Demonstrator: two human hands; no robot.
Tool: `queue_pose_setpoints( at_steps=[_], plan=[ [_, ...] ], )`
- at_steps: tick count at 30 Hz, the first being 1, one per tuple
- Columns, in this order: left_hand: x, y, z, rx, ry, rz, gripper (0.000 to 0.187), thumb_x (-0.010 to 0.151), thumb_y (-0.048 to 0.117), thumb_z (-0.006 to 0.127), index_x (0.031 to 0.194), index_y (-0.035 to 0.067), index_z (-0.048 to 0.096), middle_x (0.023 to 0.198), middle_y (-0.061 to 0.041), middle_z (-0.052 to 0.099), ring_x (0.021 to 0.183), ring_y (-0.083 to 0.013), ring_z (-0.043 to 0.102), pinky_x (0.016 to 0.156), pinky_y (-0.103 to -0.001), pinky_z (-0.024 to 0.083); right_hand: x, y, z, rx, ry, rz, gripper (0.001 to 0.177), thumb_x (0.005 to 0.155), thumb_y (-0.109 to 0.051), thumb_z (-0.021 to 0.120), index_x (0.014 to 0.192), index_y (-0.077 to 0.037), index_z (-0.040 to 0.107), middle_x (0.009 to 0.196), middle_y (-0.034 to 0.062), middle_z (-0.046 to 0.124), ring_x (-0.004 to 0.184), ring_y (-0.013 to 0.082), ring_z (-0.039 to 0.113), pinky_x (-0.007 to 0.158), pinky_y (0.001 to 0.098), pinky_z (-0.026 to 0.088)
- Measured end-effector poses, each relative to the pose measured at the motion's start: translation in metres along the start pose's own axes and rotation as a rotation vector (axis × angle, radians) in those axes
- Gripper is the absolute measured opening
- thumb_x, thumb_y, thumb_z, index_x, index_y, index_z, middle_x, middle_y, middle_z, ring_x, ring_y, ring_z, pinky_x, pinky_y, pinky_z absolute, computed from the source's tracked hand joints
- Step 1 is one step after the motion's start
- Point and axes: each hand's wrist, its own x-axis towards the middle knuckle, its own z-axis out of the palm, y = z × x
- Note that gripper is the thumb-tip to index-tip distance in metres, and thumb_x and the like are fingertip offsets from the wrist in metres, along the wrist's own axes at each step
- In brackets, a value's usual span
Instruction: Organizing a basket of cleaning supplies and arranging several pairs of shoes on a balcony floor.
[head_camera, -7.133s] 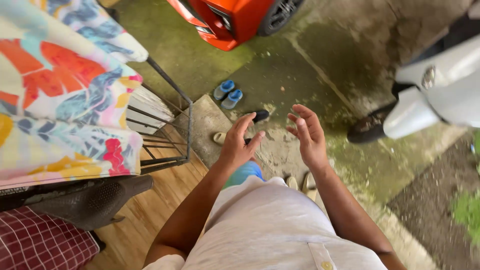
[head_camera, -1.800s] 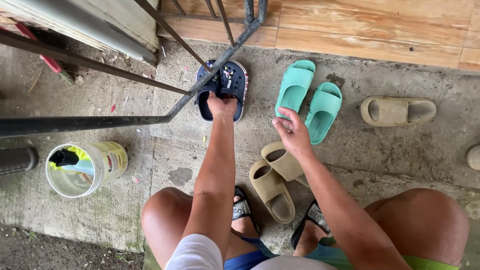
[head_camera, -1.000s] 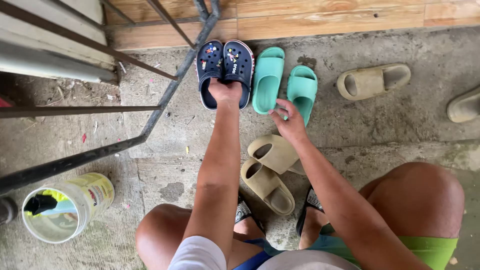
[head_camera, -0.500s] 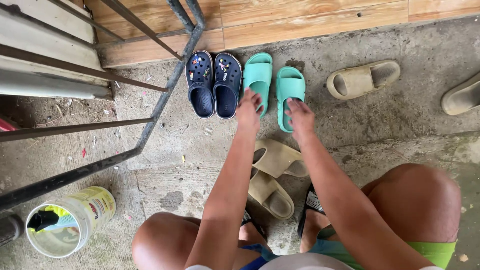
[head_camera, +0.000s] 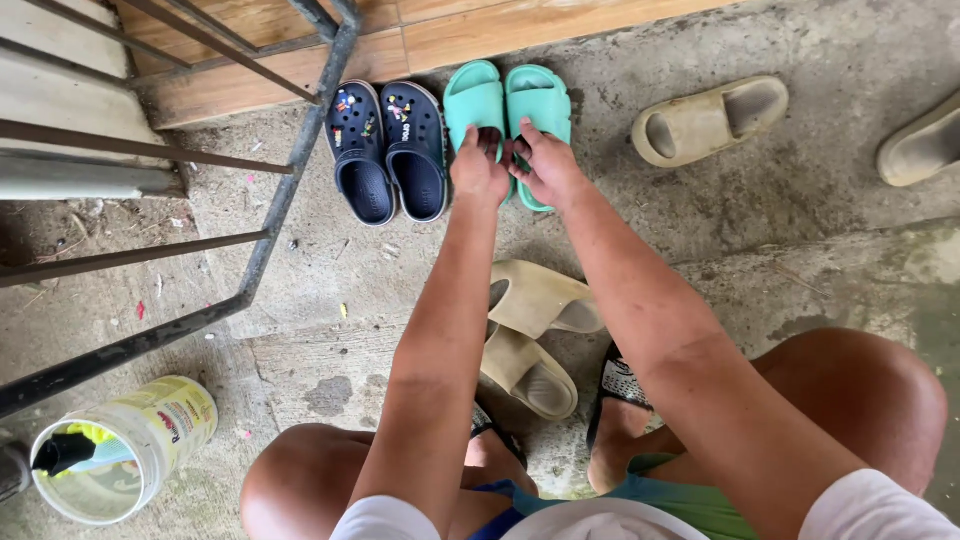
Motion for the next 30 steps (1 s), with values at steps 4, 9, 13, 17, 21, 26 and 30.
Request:
queue_pose_setpoints(
  at_steps=[4, 9, 13, 17, 21, 26, 30],
  plan=[
    [-0.099, 0.023, -0.007, 0.267, 0.036, 0.166, 0.027, 0.101, 0.027, 0.062, 0.121, 0.01, 0.062, 0.117, -0.006, 0.067, 0.107, -0.0193, 0.064, 0.083, -0.04, 0.054, -0.053, 0.006, -0.03, -0.107, -0.036, -0.071, 0.029, 0.095, -0.031, 0.068, 0.118, -0.014, 0.066, 0.112, -0.0048, 0.071, 0.106, 0.0117, 0.068, 0.086, 0.0356, 0.056],
    [-0.257, 0.045, -0.043, 1.987, 0.133, -0.014, 0.055, 0.095, 0.054, 0.049, 0.091, 0.009, 0.08, 0.081, -0.02, 0.08, 0.087, -0.0339, 0.076, 0.088, -0.047, 0.055, -0.137, 0.026, -0.074, -0.891, 0.192, -0.579, 0.034, 0.093, -0.023, 0.078, 0.123, -0.009, 0.07, 0.111, 0.0067, 0.075, 0.1, 0.0181, 0.071, 0.089, 0.0337, 0.058],
    [-0.277, -0.002, -0.14, 2.122, -0.073, -0.213, 0.073, 0.07, 0.061, 0.074, 0.121, 0.009, 0.07, 0.113, -0.02, 0.073, 0.11, -0.0346, 0.07, 0.094, -0.045, 0.056, -0.147, -0.04, -0.095, -1.047, 0.366, -0.939, 0.038, 0.089, -0.012, 0.081, 0.124, -0.006, 0.067, 0.116, 0.0127, 0.07, 0.106, 0.0259, 0.068, 0.093, 0.0386, 0.056],
    [-0.291, -0.027, -0.127, 2.061, 0.214, -0.239, 0.103, 0.067, 0.061, 0.081, 0.15, 0.013, 0.041, 0.14, -0.021, 0.059, 0.131, -0.0394, 0.055, 0.106, -0.047, 0.047, -0.101, -0.105, -0.166, -1.136, 0.689, -1.169, 0.054, 0.084, -0.005, 0.08, 0.133, -0.001, 0.056, 0.134, 0.0201, 0.058, 0.126, 0.0376, 0.054, 0.108, 0.0466, 0.046],
    [-0.32, -0.022, -0.087, 2.163, 0.383, -0.334, 0.105, 0.07, 0.061, 0.083, 0.154, 0.021, 0.035, 0.155, -0.023, 0.04, 0.144, -0.0447, 0.034, 0.116, -0.051, 0.036, -0.056, -0.125, -0.23, -1.444, 0.791, -1.198, 0.07, 0.072, -0.013, 0.086, 0.132, 0.009, 0.056, 0.126, 0.0303, 0.06, 0.118, 0.0468, 0.056, 0.099, 0.0563, 0.044],
    [-0.329, -0.012, -0.12, 2.213, 0.185, -0.25, 0.112, 0.064, 0.055, 0.091, 0.151, 0.016, 0.03, 0.154, -0.022, 0.039, 0.143, -0.042, 0.035, 0.113, -0.052, 0.038, -0.102, -0.109, -0.207, -1.227, 0.725, -0.641, 0.029, 0.092, -0.023, 0.08, 0.112, -0.006, 0.067, 0.105, 0.0172, 0.072, 0.095, 0.0335, 0.071, 0.086, 0.0426, 0.055],
    [-0.326, -0.014, -0.121, 2.182, 0.172, -0.209, 0.116, 0.06, 0.043, 0.095, 0.145, 0.005, 0.027, 0.146, -0.02, 0.052, 0.136, -0.0361, 0.051, 0.111, -0.049, 0.044, -0.091, -0.089, -0.243, -1.109, 0.982, -0.629, 0.039, 0.086, -0.028, 0.087, 0.105, -0.001, 0.066, 0.096, 0.0187, 0.074, 0.089, 0.0346, 0.069, 0.079, 0.0431, 0.053]
  ],
)
